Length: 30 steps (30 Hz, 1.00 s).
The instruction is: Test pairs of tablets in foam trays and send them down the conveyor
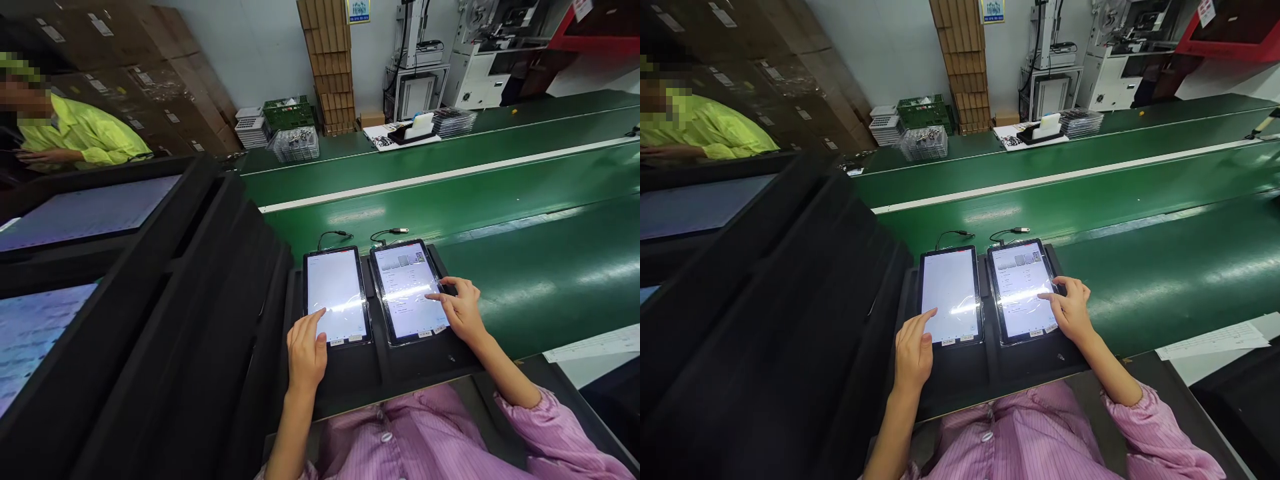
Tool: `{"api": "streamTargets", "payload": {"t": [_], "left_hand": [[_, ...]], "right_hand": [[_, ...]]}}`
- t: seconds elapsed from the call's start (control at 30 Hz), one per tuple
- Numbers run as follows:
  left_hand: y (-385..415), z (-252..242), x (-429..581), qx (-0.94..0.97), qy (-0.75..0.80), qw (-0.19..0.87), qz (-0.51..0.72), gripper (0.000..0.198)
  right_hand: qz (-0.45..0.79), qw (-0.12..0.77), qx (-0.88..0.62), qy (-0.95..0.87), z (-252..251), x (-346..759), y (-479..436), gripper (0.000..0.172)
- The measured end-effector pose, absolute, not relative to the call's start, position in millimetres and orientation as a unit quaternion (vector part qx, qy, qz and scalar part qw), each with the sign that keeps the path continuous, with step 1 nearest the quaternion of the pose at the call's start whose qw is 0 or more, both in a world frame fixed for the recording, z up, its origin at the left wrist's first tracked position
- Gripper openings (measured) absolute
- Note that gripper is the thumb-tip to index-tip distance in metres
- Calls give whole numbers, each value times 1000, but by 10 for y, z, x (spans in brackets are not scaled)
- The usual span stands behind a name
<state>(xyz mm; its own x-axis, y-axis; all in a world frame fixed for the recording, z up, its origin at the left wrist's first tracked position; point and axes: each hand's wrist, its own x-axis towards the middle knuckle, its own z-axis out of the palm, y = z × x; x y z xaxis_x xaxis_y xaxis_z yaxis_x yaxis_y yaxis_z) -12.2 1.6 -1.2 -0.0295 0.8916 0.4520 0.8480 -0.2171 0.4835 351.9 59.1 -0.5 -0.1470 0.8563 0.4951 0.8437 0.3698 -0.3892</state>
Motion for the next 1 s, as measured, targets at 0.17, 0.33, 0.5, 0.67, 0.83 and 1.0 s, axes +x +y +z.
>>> {"api": "streamTargets", "payload": {"t": [0.17, 0.33, 0.5, 0.67, 0.83, 1.0], "left_hand": [[21, 48, -116, 710, 609, 21, 354, 57], [20, 89, -106, 721, 592, 8, 362, 55], [16, 102, -107, 723, 584, -1, 369, 52], [8, 104, -118, 721, 583, -3, 374, 52], [-9, 111, -124, 719, 587, 0, 372, 55], [0, 77, -140, 720, 602, 22, 346, 59]], "right_hand": [[18, 335, -554, -762, 10, 3514, 592, 42], [20, 313, -538, -783, 53, 3506, 586, 44], [33, 321, -529, -785, 60, 3507, 579, 47], [59, 303, -542, -782, 56, 3520, 572, 48], [62, 312, -537, -781, 37, 3535, 570, 50], [40, 294, -479, -826, -18, 3540, 577, 53]]}}
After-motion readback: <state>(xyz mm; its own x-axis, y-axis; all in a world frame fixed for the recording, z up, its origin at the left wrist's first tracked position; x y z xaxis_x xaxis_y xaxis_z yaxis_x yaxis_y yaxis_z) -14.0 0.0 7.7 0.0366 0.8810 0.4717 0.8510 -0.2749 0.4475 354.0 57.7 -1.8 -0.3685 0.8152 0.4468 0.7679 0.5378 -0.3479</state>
